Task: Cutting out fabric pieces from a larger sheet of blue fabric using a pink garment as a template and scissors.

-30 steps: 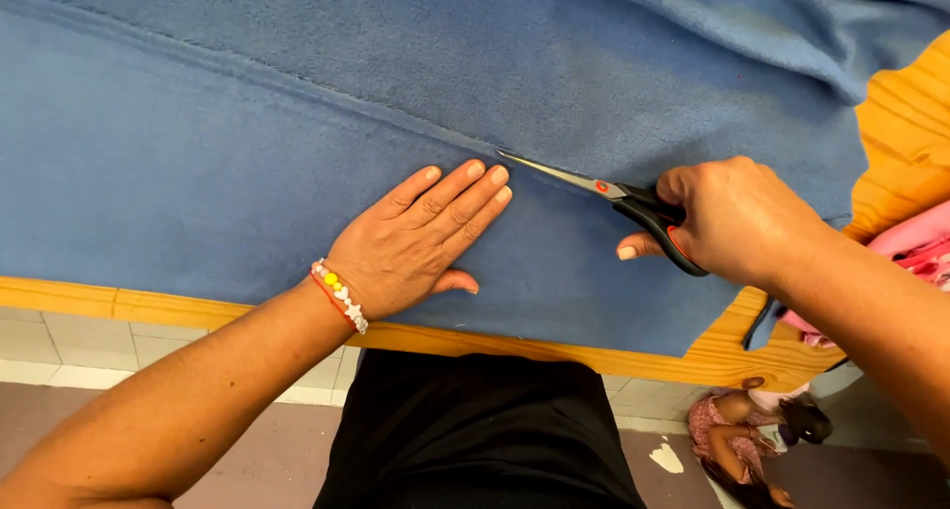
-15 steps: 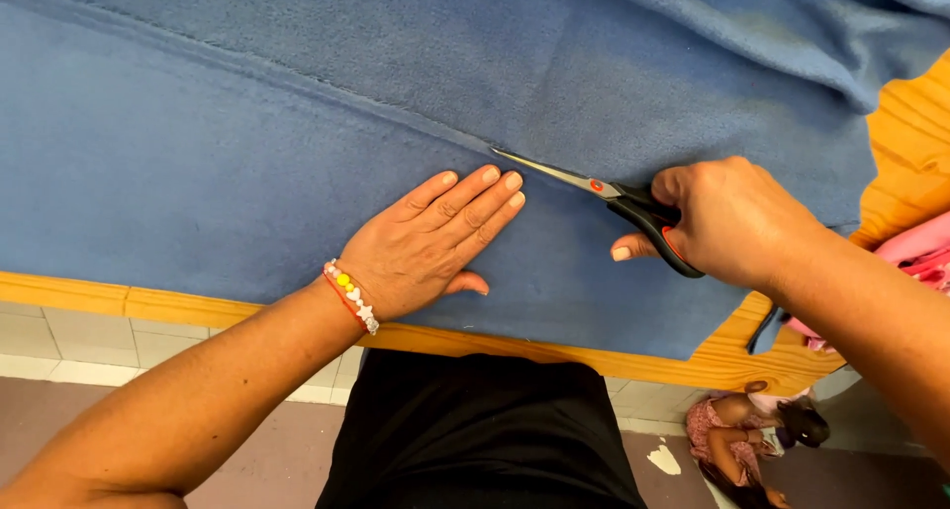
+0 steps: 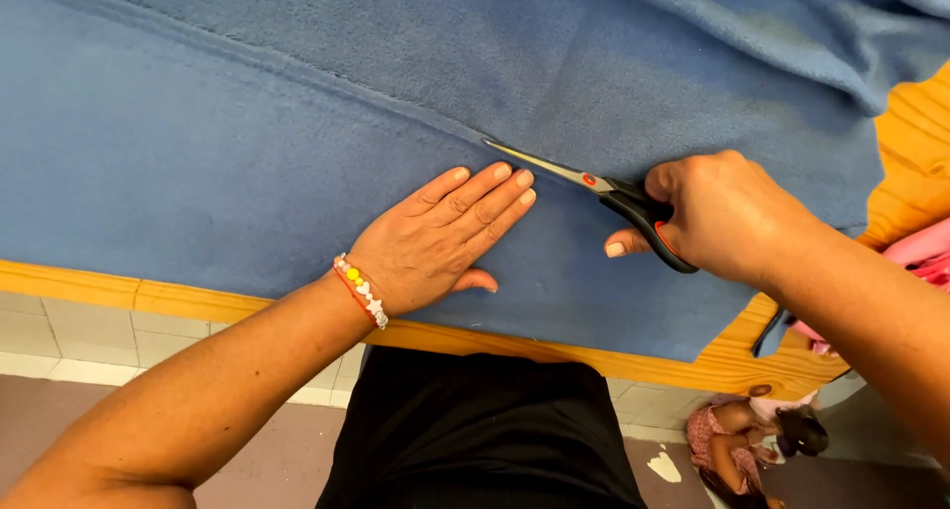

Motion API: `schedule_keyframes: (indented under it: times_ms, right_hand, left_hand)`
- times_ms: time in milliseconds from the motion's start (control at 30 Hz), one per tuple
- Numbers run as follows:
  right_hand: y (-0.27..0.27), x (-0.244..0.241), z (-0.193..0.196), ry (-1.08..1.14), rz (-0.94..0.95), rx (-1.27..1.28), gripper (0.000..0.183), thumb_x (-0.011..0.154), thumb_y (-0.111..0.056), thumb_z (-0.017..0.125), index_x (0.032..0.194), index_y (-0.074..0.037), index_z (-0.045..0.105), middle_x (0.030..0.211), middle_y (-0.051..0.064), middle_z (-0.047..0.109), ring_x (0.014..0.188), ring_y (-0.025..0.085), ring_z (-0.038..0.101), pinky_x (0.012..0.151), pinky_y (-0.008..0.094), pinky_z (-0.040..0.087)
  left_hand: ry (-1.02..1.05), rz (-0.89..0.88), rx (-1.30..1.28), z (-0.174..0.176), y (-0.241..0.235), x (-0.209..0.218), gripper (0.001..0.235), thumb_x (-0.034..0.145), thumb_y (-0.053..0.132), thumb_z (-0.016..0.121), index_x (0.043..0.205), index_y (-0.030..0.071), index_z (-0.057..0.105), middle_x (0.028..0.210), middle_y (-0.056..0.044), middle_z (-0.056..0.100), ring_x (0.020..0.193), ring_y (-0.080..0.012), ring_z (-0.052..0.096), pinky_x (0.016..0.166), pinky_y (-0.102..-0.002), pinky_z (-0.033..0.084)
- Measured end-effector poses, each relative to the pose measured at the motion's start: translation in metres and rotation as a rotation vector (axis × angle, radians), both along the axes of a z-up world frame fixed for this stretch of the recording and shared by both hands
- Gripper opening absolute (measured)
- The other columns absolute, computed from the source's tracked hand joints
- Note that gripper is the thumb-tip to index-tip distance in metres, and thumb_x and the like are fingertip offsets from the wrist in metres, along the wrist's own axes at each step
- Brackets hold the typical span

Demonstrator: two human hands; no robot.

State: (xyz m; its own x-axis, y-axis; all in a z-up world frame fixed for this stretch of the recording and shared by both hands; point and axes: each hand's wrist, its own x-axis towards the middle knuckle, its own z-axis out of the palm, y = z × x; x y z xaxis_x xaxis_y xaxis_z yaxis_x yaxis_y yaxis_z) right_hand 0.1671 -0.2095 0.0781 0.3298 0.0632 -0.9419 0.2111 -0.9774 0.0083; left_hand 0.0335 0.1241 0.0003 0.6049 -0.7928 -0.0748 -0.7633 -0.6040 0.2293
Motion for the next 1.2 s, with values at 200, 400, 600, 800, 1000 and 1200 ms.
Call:
schedule_keyframes:
  times_ms: [200,400,600,800,1000,1200]
  right_hand:
    - [0.032,0.010,0.014,0.060,-0.045,-0.018,0.089,0.079,-0.091,0.099,0.084,-0.010,0.063,0.066,0.012,0.065,0.068,0.035,0.061,0.069,0.047,0.048]
    - [0.036,0.008,0.013,0.011,-0.036,-0.039,0.084,0.085,-0.088,0.097,0.085,-0.008,0.069,0.068,0.014,0.067,0.072,0.034,0.064,0.067,0.048,0.047]
    - [0.032,0.008,0.013,-0.042,-0.065,-0.007,0.085,0.080,-0.084,0.104,0.080,-0.011,0.062,0.066,0.010,0.061,0.070,0.032,0.056,0.064,0.048,0.044]
    - [0.040,0.012,0.026,0.080,-0.065,-0.140,0.078,0.077,-0.084,0.103,0.100,-0.015,0.075,0.082,0.009,0.078,0.079,0.032,0.071,0.072,0.044,0.049]
    - [0.046,0.016,0.024,0.123,-0.148,-0.175,0.075,0.075,-0.078,0.108,0.092,-0.014,0.073,0.073,0.008,0.074,0.074,0.029,0.067,0.068,0.043,0.049]
    - [0.050,0.012,0.017,0.151,-0.208,-0.117,0.071,0.077,-0.072,0.110,0.088,-0.013,0.072,0.069,0.006,0.067,0.069,0.025,0.060,0.065,0.041,0.046]
  left_hand:
    - [0.011,0.028,-0.024,0.000,-0.002,0.000,0.124,0.108,0.095,0.064,0.194,0.011,0.032,0.201,-0.008,0.032,0.186,-0.0269,0.026,0.153,-0.048,0.020]
    - [0.007,0.028,-0.033,-0.001,-0.004,-0.004,0.128,0.105,0.093,0.068,0.194,0.008,0.032,0.201,-0.010,0.032,0.186,-0.0287,0.027,0.152,-0.049,0.023]
    - [0.025,0.028,-0.064,-0.001,-0.003,-0.003,0.129,0.104,0.089,0.072,0.194,0.007,0.030,0.202,-0.011,0.027,0.187,-0.0299,0.023,0.153,-0.050,0.021]
    - [0.126,-0.083,-0.157,0.012,0.057,0.010,0.143,0.088,0.089,0.083,0.193,0.007,0.028,0.202,-0.011,0.026,0.187,-0.0284,0.022,0.152,-0.049,0.022]
    - [0.013,-0.118,0.003,0.003,0.139,0.047,0.143,0.088,0.098,0.066,0.195,0.011,0.027,0.203,-0.007,0.026,0.187,-0.0261,0.023,0.152,-0.049,0.023]
    - [-0.067,-0.138,0.036,0.000,0.146,0.053,0.141,0.092,0.108,0.053,0.196,0.016,0.028,0.204,-0.004,0.025,0.188,-0.0243,0.018,0.152,-0.049,0.021]
